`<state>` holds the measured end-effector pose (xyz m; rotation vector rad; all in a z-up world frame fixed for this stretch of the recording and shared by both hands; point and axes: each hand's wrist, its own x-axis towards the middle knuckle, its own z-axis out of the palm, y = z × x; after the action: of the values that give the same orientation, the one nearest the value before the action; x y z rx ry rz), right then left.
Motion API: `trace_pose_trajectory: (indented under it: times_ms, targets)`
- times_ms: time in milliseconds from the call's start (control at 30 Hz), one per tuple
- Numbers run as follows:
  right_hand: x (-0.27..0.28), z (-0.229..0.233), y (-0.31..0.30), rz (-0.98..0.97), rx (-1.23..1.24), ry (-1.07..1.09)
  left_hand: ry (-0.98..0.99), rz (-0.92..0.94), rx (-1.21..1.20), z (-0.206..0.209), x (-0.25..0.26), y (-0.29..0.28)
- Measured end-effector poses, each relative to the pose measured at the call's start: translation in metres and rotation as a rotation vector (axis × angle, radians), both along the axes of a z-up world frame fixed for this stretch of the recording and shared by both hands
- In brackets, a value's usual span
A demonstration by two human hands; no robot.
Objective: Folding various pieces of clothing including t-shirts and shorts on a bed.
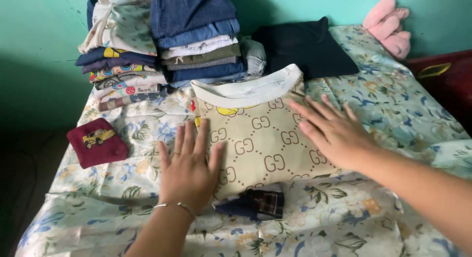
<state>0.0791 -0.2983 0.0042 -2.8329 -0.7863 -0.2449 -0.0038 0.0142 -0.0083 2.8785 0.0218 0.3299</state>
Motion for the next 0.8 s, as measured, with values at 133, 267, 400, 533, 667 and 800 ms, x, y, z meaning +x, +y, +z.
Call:
trace_pose_trajectory:
  times_ms: [133,267,400,533,667,800]
  targets:
    - [0.003,0.015,-0.009,-0.151,-0.001,0.037,-0.070,0.053,0.011,0.016,-0.009,-0.002]
    - [0.008,0.017,-0.002,-0.449,0.418,0.360,0.007,0.261,-0.401,0.026,0.004,-0.020]
    - [-0.001,0.043,0.018,-0.640,0.833,0.772,0.127,0.434,-0.676,0.028,0.025,-0.027]
    - [-0.003,0.061,0.022,-0.676,0.974,0.997,0.296,0.475,-0.928,0.047,0.023,-0.032]
    - [-0.006,0.075,0.026,-0.620,0.943,1.110,0.303,0.380,-1.084,0.039,0.023,-0.028]
    - [0.035,0.028,-0.017,-0.594,1.055,1.002,-0.004,0.356,-0.660,0.033,0.029,-0.041]
